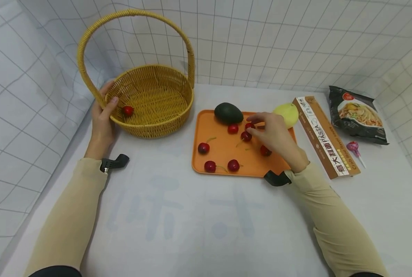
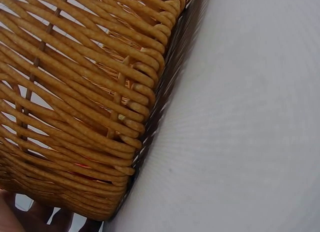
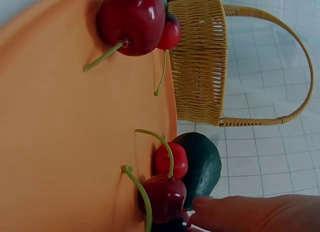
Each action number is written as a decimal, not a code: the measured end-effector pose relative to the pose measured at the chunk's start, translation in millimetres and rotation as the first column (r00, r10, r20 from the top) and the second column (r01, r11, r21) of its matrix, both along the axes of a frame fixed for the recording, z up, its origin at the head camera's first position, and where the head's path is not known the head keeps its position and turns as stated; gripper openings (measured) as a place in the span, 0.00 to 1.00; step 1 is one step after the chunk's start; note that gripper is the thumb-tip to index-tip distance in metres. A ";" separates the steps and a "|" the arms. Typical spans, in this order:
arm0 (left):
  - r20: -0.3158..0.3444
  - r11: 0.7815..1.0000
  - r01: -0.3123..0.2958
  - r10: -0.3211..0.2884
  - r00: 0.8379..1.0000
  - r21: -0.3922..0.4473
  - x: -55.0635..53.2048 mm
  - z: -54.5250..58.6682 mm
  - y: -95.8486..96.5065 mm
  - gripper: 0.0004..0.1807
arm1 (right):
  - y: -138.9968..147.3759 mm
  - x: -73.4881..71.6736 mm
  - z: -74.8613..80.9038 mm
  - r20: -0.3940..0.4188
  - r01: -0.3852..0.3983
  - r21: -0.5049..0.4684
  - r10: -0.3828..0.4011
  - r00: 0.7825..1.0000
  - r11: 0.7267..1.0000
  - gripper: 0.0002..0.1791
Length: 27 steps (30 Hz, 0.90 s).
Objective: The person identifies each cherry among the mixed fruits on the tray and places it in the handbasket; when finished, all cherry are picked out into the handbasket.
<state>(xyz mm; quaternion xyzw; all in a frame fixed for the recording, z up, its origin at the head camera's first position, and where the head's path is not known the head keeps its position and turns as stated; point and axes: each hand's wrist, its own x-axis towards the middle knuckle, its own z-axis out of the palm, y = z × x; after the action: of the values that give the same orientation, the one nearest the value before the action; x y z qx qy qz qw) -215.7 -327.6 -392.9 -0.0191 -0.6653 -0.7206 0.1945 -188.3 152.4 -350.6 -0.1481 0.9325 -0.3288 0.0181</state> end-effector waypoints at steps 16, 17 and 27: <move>0.008 1.000 -0.007 0.007 1.000 -0.003 0.0 0.2 -1.0 0.32 | 6.5 -3.1 -4.6 0.041 -0.074 0.013 0.073 0.996 0.997 0.16; 0.008 1.000 -0.008 0.008 1.000 -0.008 0.1 0.1 -1.2 0.32 | 6.4 -3.1 -5.2 0.033 -0.071 0.010 0.071 0.997 0.997 0.16; 0.014 0.999 -0.016 0.016 1.000 -0.028 0.3 -0.3 -1.3 0.32 | 5.8 0.7 2.7 -0.033 -0.021 -0.009 0.021 0.999 1.000 0.16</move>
<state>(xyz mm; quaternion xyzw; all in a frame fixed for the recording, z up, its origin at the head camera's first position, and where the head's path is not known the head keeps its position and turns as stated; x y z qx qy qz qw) -215.4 -328.9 -393.2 -0.0112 -0.6767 -0.7099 0.1951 -187.5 158.2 -347.9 -0.1635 0.9295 -0.3304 0.0053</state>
